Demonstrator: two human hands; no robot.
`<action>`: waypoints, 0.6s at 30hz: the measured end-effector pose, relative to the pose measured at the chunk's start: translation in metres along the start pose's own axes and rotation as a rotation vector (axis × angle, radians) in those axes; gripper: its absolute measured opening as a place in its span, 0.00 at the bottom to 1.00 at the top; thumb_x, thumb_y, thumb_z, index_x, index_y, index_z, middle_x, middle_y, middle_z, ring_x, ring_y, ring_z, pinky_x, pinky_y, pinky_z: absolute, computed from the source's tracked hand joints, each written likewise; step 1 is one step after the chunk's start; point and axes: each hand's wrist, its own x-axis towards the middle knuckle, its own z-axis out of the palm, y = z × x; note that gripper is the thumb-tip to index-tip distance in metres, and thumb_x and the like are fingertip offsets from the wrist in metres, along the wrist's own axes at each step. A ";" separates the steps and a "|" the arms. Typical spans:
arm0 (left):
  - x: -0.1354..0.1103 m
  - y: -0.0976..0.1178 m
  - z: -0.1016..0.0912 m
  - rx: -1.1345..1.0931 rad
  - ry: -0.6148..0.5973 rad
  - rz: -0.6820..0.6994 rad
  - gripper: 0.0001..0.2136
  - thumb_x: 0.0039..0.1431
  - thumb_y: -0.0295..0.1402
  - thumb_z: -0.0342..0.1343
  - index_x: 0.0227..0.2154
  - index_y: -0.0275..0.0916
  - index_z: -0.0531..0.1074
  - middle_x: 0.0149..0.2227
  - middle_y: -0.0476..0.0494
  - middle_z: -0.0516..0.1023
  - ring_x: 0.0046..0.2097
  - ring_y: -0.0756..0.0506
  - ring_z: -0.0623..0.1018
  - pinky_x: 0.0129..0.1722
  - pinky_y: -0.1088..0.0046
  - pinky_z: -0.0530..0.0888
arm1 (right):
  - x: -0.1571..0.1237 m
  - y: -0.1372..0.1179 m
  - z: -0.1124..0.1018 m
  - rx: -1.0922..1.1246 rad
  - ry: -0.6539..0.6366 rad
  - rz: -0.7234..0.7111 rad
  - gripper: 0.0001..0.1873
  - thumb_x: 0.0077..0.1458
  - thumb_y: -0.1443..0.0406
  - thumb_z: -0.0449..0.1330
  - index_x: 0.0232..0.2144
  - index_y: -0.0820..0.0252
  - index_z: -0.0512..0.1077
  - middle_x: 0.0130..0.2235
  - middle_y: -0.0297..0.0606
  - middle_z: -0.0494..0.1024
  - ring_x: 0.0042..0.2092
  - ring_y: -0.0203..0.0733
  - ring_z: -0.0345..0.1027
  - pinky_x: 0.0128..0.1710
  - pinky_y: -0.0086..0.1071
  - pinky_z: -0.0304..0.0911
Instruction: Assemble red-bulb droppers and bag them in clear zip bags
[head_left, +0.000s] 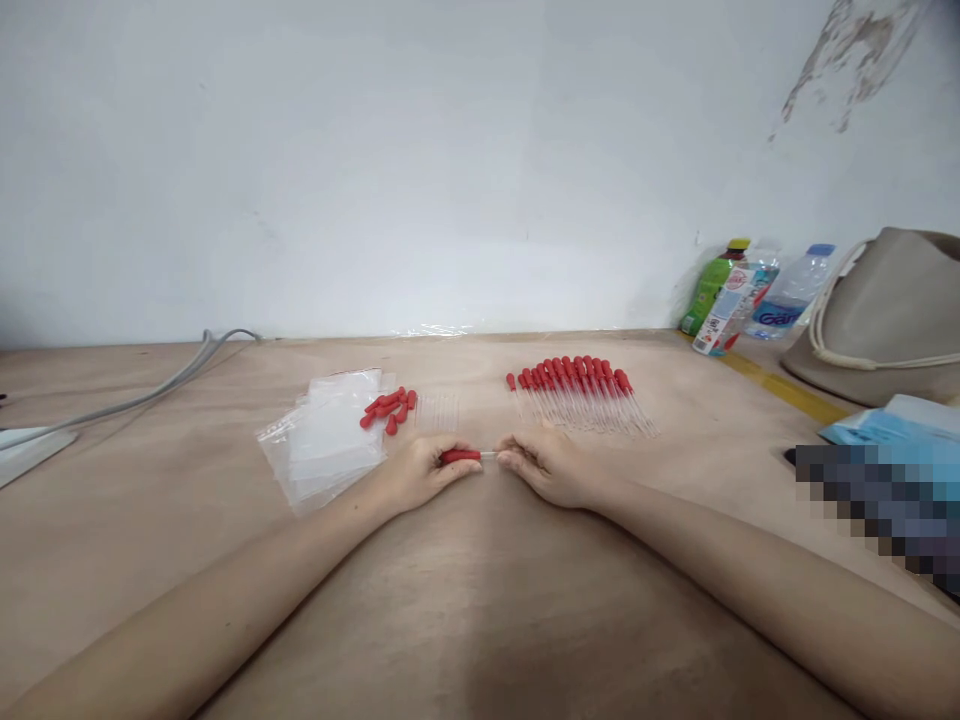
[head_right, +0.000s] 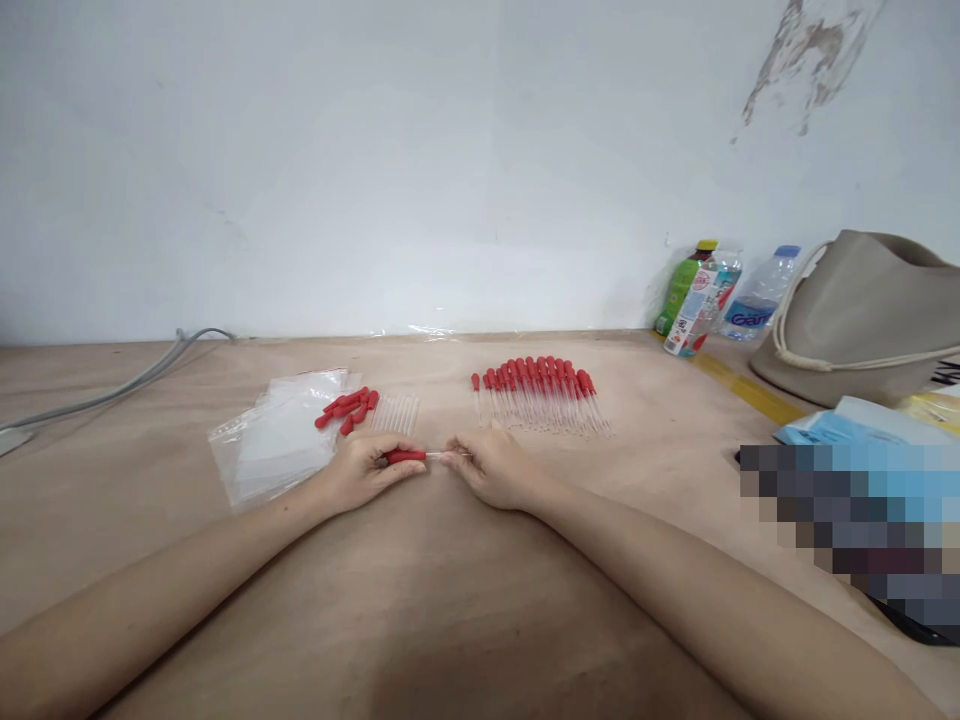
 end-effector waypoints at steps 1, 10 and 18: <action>0.000 0.000 0.000 -0.004 -0.008 0.005 0.10 0.55 0.39 0.53 0.35 0.40 0.74 0.31 0.49 0.78 0.31 0.50 0.75 0.31 0.78 0.70 | -0.001 0.001 0.000 0.015 0.016 -0.006 0.10 0.57 0.62 0.50 0.31 0.61 0.68 0.28 0.34 0.73 0.29 0.34 0.63 0.34 0.30 0.51; 0.000 0.001 0.002 -0.023 -0.026 0.007 0.10 0.57 0.37 0.51 0.33 0.39 0.74 0.30 0.48 0.78 0.30 0.50 0.75 0.29 0.77 0.70 | 0.002 0.004 0.011 -0.129 0.085 -0.069 0.15 0.57 0.65 0.47 0.23 0.62 0.67 0.22 0.32 0.71 0.24 0.32 0.57 0.34 0.32 0.46; 0.001 0.001 0.002 -0.015 -0.036 0.008 0.09 0.56 0.36 0.51 0.33 0.39 0.74 0.29 0.48 0.77 0.30 0.50 0.75 0.29 0.77 0.69 | 0.006 -0.001 0.006 -0.096 -0.051 0.014 0.17 0.59 0.64 0.44 0.24 0.60 0.68 0.23 0.32 0.73 0.25 0.33 0.59 0.38 0.33 0.48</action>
